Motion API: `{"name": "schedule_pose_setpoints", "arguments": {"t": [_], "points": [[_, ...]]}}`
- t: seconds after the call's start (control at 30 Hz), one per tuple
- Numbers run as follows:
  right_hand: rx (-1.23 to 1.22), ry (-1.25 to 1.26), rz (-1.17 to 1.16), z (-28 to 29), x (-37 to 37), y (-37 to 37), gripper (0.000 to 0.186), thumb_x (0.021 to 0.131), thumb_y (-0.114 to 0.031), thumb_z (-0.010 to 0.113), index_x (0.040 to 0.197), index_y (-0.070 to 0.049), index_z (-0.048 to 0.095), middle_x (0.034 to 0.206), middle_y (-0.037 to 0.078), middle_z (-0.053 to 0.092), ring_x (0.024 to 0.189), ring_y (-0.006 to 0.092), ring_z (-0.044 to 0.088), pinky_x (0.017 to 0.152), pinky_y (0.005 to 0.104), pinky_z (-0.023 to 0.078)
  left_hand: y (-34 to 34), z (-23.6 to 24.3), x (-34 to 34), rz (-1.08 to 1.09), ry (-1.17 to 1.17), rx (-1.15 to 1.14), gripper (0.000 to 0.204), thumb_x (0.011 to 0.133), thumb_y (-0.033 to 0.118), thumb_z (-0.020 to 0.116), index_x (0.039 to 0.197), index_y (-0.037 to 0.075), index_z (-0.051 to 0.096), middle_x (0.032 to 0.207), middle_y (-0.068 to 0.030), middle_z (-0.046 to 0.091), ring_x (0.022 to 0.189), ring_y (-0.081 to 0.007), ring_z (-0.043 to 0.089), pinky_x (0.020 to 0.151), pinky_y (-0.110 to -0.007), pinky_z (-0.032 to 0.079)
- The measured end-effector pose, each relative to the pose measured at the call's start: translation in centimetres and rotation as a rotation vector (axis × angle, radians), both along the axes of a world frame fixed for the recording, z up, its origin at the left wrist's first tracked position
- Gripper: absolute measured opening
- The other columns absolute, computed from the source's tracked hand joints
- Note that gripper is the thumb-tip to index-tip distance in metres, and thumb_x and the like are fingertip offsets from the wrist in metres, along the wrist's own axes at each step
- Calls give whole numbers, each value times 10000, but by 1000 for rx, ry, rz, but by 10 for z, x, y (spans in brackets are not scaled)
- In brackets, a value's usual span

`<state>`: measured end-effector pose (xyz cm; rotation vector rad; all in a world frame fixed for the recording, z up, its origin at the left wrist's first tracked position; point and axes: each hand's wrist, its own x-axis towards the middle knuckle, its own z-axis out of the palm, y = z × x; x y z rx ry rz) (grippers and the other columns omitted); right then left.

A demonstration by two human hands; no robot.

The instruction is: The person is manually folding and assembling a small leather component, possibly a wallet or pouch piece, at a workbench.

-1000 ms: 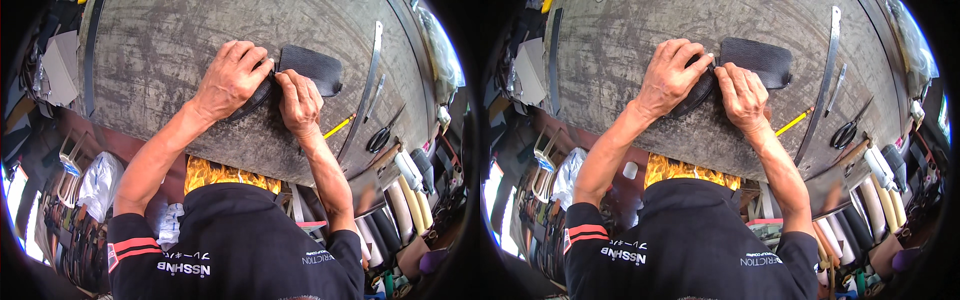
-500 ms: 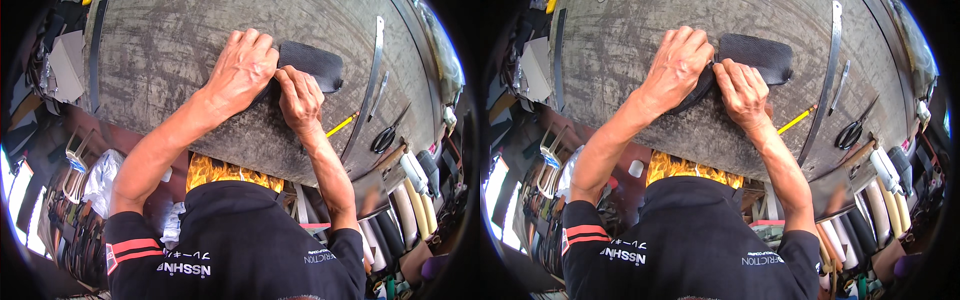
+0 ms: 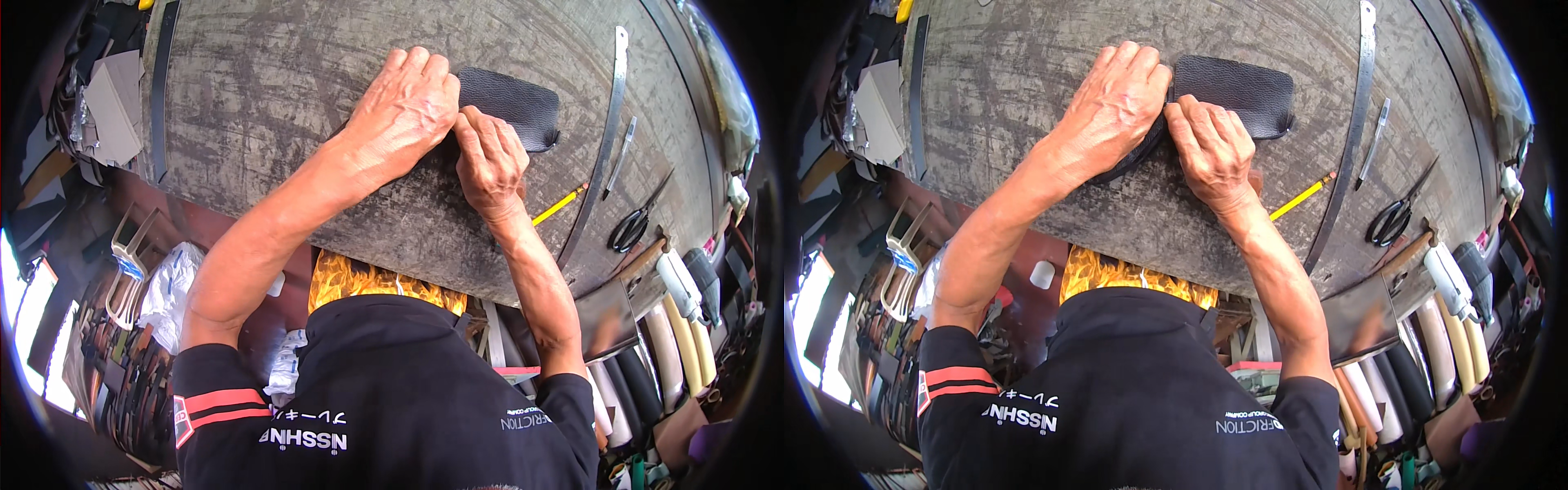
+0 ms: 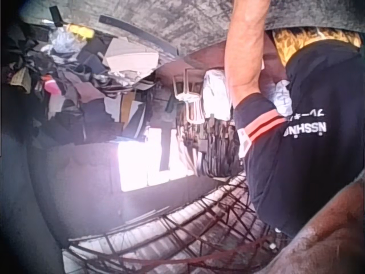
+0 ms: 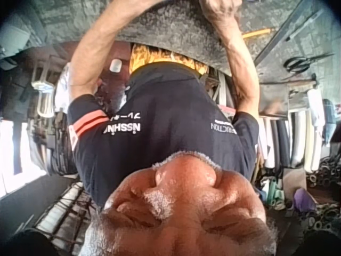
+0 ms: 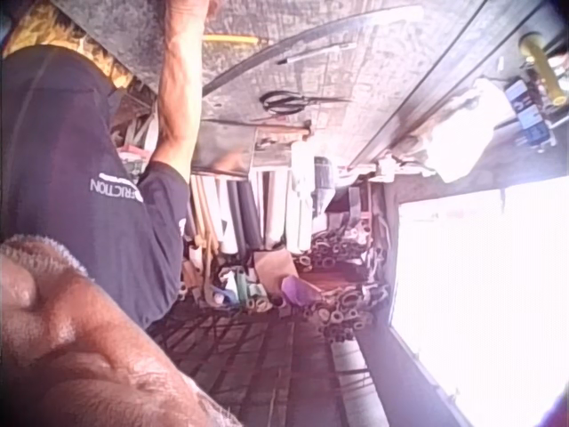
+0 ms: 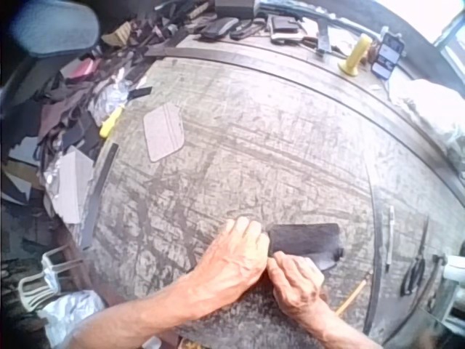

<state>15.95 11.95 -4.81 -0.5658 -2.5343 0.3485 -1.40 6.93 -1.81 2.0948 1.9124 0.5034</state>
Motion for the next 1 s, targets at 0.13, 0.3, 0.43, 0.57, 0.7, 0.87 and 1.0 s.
{"name": "schedule_pose_setpoints", "arguments": {"t": [0.13, 0.3, 0.43, 0.57, 0.7, 0.87, 1.0], "points": [[4, -9, 11, 3, 0, 0, 248, 745, -90, 664, 982, -18, 682, 1010, 85, 670, 849, 207, 657, 692, 328, 519, 0, -3, 7, 44, 32, 12, 127, 790, 72, 607, 892, 17, 555, 933, -127, 533, 951, -285, 542, 868, -400, 441], [2, -27, 5, 5, 0, 0, 264, 740, -90, 658, 992, -16, 679, 1007, 90, 669, 856, 213, 661, 697, 326, 523, 0, -4, 10, 55, 72, 6, 130, 791, 102, 625, 888, 25, 583, 913, -120, 539, 940, -271, 537, 859, -388, 435], [-22, 28, -10, -1, 2, 1, 264, 741, -79, 648, 996, -16, 677, 993, 90, 669, 843, 222, 665, 704, 339, 534, 0, -4, 3, 31, 25, 40, 124, 791, 43, 609, 900, 37, 551, 917, -111, 525, 928, -286, 531, 846, -388, 426], [-66, 91, -27, 2, 0, 1, 260, 736, -24, 671, 996, -25, 665, 937, 77, 670, 793, 226, 667, 685, 329, 539, -4, -7, -15, -41, -232, 4, 101, 857, 30, 621, 932, 50, 556, 930, -80, 556, 940, -262, 539, 853, -384, 405], [-87, 101, -24, 1, 0, 2, 261, 730, -14, 681, 990, -30, 656, 926, 70, 666, 778, 222, 662, 676, 326, 535, -6, -7, -14, -36, -293, 29, 152, 852, 24, 642, 981, 51, 567, 945, -70, 590, 952, -259, 560, 886, -390, 397], [-92, 101, -41, 1, -1, 1, 243, 736, -15, 676, 977, -39, 650, 915, 64, 660, 771, 216, 655, 671, 324, 528, -7, -6, -11, -6, -337, 61, 223, 834, 36, 670, 1034, 60, 575, 962, -58, 611, 954, -250, 568, 915, -400, 384], [-125, 85, -50, 2, -2, 2, 226, 742, -14, 670, 964, -48, 653, 916, 54, 660, 772, 208, 653, 659, 321, 518, -6, -10, -7, 54, -314, 57, 238, 821, 34, 683, 1033, 75, 582, 941, -42, 616, 935, -237, 571, 908, -387, 382]]}}
